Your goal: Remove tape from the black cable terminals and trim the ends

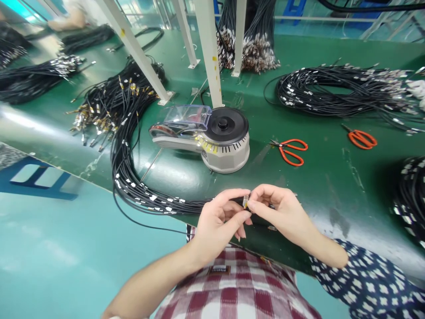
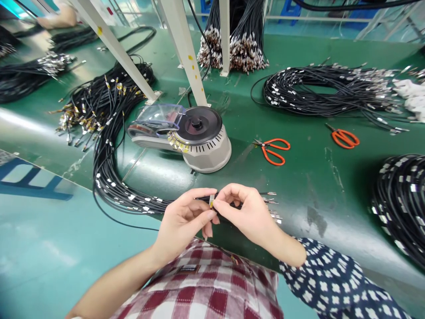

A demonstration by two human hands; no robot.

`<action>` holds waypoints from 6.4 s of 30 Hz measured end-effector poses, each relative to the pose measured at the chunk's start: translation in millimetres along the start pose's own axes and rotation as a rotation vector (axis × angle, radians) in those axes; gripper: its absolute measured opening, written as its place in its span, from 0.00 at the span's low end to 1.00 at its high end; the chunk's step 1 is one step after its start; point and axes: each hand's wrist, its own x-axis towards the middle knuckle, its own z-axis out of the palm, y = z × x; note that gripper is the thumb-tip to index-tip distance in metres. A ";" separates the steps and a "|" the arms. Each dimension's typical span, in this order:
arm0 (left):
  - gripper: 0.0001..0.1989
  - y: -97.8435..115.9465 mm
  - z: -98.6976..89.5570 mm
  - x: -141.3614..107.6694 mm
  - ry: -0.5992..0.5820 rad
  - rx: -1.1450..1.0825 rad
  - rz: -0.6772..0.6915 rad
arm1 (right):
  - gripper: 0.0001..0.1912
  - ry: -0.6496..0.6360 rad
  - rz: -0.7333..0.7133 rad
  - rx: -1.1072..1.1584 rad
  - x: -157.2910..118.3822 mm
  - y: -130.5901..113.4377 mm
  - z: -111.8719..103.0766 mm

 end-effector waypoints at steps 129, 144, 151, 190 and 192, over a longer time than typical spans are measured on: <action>0.16 -21.5 -6.3 64.4 -0.108 0.628 0.449 | 0.13 0.240 -0.100 -0.457 -23.5 59.9 -73.3; 0.13 -30.4 -58.9 21.2 -0.095 1.348 0.447 | 0.13 0.345 -0.196 -0.480 11.0 67.2 -67.2; 0.20 -31.9 -57.5 22.0 0.034 1.269 0.562 | 0.14 0.245 -0.212 -0.204 40.4 52.3 -53.1; 0.11 -22.1 -12.7 -14.1 -0.302 1.331 0.935 | 0.07 -0.063 -0.270 -0.901 -64.5 29.3 -39.8; 0.12 -15.5 3.3 -8.8 -0.155 1.327 1.031 | 0.06 -0.050 -0.294 -0.798 -63.6 16.9 -43.2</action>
